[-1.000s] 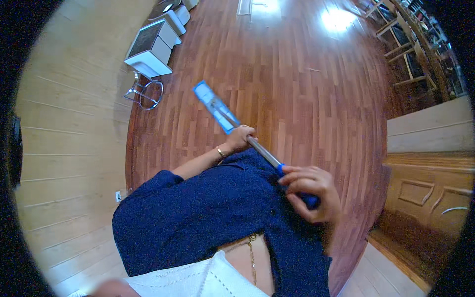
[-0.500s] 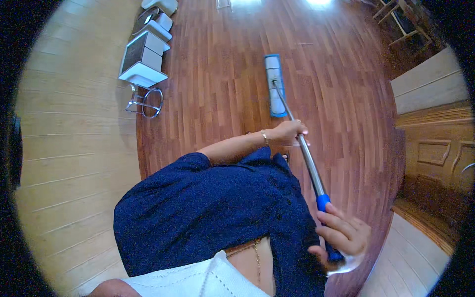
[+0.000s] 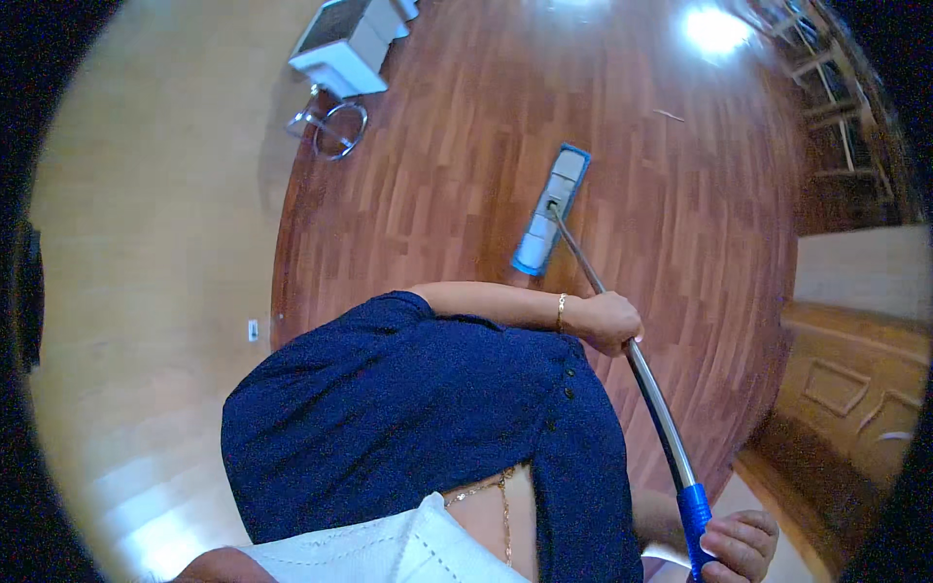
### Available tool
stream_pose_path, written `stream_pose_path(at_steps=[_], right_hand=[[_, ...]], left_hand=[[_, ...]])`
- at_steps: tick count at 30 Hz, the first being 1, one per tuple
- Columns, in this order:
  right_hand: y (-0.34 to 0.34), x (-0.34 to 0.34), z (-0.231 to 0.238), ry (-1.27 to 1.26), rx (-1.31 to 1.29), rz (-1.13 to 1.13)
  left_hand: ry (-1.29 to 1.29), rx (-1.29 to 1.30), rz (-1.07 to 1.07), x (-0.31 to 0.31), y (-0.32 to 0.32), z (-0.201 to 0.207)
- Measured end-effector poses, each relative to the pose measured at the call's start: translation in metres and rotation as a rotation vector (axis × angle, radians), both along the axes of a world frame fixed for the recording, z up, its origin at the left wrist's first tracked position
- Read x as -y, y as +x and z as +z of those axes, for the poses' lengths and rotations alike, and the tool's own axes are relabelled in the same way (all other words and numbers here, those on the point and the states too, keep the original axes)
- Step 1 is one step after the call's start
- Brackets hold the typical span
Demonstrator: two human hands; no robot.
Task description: Mopping a large wooden floor using a flat mop.
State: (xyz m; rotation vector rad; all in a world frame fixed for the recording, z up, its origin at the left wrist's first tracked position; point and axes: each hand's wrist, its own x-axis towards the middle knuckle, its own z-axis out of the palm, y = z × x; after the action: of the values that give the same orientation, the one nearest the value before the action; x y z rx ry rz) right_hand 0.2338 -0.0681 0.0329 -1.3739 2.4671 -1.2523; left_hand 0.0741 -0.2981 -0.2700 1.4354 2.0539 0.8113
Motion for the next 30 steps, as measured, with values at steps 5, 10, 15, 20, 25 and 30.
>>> stream_pose_path(at_steps=[5,10,15,20,25,30], right_hand=[[-0.045,-0.002,-0.061,-0.460,-0.175,0.012],[-0.091,0.076,-0.101,-0.490,0.055,0.303],[-0.093,0.205,-0.138,-0.557,0.161,0.314],[-0.098,0.304,-0.153,-0.444,0.405,0.184],[-0.114,0.386,-0.169,-0.243,0.390,0.429],[-0.127,0.418,-0.187,-0.219,0.463,0.552]], left_hand=[[-0.167,-0.063,0.166,0.036,-0.003,0.014],[-0.328,-0.042,0.428,0.139,0.003,-0.002],[-0.454,-0.029,0.579,0.274,0.012,-0.026],[-0.282,-0.071,0.826,0.393,0.022,-0.079],[-0.164,-0.333,1.075,0.499,0.050,-0.148],[0.302,0.101,1.313,0.539,0.086,-0.151]])
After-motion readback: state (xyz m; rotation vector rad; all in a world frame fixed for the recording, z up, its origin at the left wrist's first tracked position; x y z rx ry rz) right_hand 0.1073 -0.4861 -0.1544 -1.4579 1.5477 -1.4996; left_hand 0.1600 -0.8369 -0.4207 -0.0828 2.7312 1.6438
